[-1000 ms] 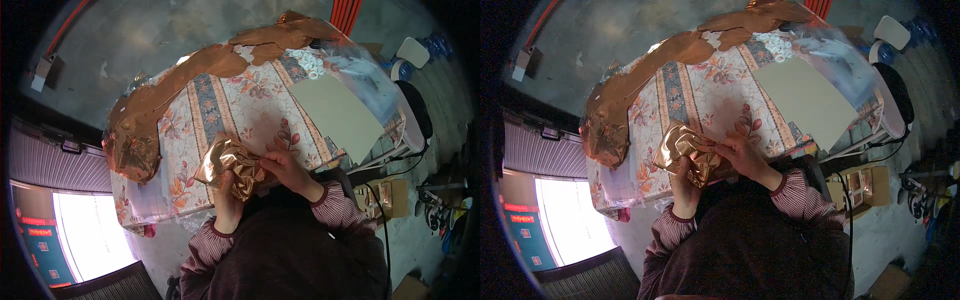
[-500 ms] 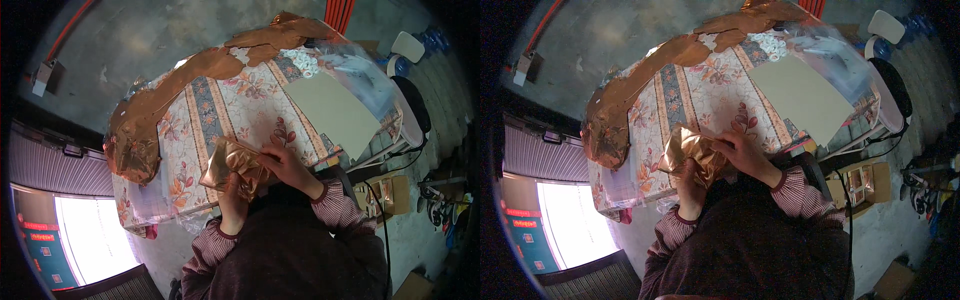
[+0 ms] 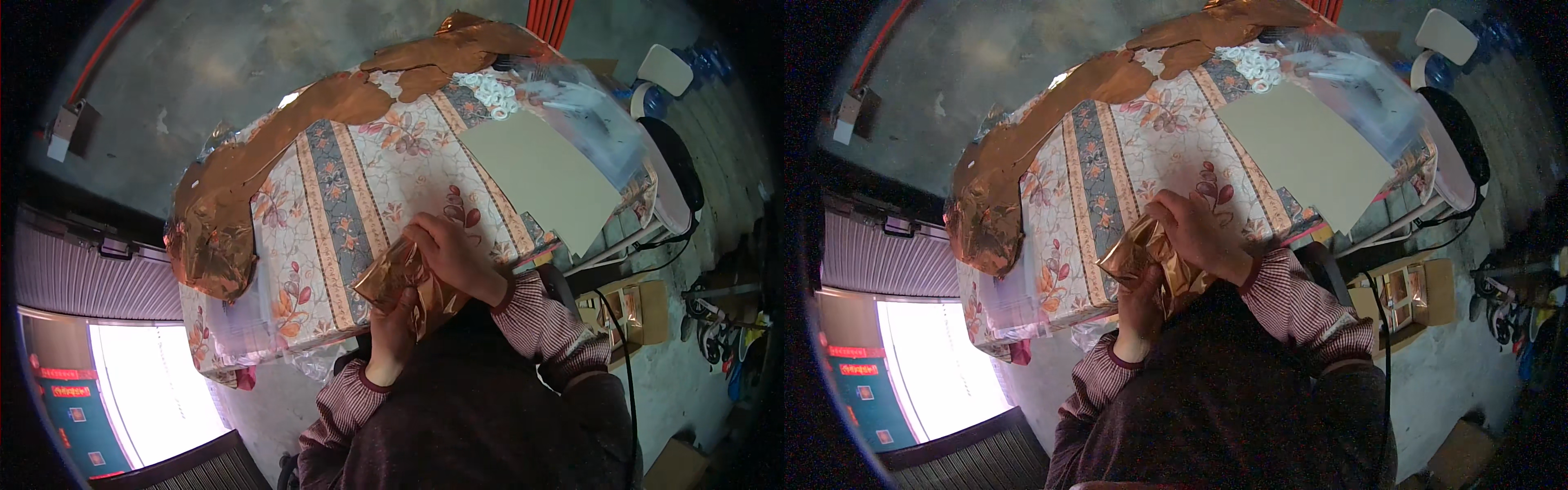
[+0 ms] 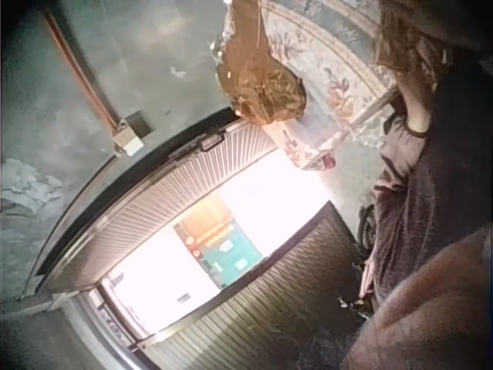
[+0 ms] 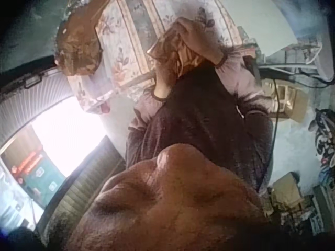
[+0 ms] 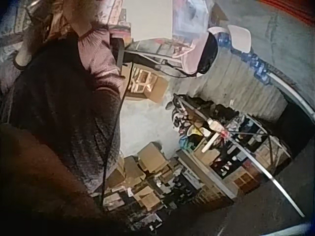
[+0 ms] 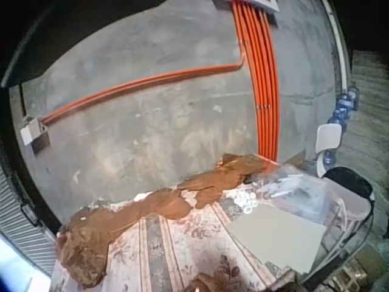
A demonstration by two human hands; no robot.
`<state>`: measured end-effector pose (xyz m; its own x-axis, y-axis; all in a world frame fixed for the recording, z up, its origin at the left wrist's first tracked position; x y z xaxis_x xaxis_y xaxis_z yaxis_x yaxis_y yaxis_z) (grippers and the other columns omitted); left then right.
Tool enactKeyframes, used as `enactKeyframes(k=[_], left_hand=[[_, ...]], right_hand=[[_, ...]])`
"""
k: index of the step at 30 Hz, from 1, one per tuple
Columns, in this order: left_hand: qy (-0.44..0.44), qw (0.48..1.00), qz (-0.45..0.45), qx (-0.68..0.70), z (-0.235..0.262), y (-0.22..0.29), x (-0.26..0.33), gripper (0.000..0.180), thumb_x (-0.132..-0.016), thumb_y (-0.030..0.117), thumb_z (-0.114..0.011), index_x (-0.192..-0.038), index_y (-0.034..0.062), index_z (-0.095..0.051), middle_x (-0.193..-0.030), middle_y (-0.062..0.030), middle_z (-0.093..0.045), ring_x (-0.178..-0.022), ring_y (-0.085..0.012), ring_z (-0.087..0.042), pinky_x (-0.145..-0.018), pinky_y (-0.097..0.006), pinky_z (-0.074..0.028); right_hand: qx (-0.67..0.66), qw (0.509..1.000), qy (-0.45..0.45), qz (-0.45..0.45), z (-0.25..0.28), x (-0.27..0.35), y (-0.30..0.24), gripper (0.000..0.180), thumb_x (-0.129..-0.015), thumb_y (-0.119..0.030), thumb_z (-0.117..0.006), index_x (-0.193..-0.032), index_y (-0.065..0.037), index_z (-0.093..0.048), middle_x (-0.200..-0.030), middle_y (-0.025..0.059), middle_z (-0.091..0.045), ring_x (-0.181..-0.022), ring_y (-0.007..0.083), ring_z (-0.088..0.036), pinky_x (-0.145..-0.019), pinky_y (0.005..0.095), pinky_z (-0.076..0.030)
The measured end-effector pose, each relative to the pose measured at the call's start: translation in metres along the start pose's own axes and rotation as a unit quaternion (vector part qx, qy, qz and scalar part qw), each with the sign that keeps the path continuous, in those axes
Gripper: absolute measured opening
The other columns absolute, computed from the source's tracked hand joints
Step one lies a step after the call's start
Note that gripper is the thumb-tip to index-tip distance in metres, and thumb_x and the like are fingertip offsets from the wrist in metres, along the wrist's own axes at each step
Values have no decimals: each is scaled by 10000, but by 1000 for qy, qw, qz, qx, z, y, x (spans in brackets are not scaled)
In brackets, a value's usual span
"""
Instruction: The person folds a sheet of copper foil by hand, then mounts it onto a cardboard sheet for packaging.
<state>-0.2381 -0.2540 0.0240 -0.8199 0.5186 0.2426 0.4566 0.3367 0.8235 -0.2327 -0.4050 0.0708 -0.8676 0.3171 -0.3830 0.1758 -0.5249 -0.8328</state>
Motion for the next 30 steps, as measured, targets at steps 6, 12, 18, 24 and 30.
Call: enactKeyframes(k=[6, 12, 18, 24, 30], left_hand=[[-116, 987, 6, 115, -2, 25, -8, 286, -987, 152, -471, -1268, 100, -456, -1037, -40, -596, -847, -138, -598, -663, -258, -513], [-39, 995, -8, 91, 1, 9, -7, 420, -977, 141, -484, -1371, 64, -360, -1289, -121, -510, -1156, -256, -537, -943, -385, -488], [-212, 956, 20, 202, -7, 6, -15, 342, -964, 162, -523, -1279, 68, -428, -1094, -51, -535, -951, -166, -533, -885, -337, -487], [-11, 995, 40, 88, 14, 16, -16, 437, -964, 192, -527, -1352, 42, -394, -1284, -80, -518, -1186, -227, -503, -1026, -396, -409], [-11, 996, 14, 87, 7, 35, -25, 406, -967, 182, -521, -1339, 61, -409, -1238, -54, -536, -1146, -207, -523, -1005, -382, -424]], right_hand=[[-56, 991, -54, -110, 14, 34, -3, 176, -931, -149, -574, -908, 26, -582, -781, 110, -610, -725, 171, -599, -651, 308, -459], [-100, 987, -41, -119, 12, 52, 9, 219, -895, -183, -602, -980, 19, -607, -871, 174, -634, -854, 304, -640, -719, 365, -488], [40, 998, -10, -38, 43, 43, -2, 200, -880, -141, -589, -1030, -11, -616, -920, 165, -633, -868, 308, -623, -752, 373, -493], [507, 861, 43, -8, 119, 36, 45, 366, -827, -157, -592, -1171, -38, -558, -1198, 160, -572, -1171, 333, -506, -958, 417, -406], [486, 864, -48, -118, 125, 26, 55, 264, -843, -170, -602, -1077, -49, -594, -988, 143, -653, -897, 322, -637, -763, 393, -505]])
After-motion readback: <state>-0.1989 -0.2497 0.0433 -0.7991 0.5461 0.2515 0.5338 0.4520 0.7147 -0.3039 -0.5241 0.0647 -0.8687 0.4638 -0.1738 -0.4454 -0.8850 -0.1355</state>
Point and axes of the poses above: each hand's wrist, its own x-axis away from the middle knuckle, its own z-axis out of the back of the hand, y = z × x, the point moved 6 cm from there along -x, towards the middle knuckle
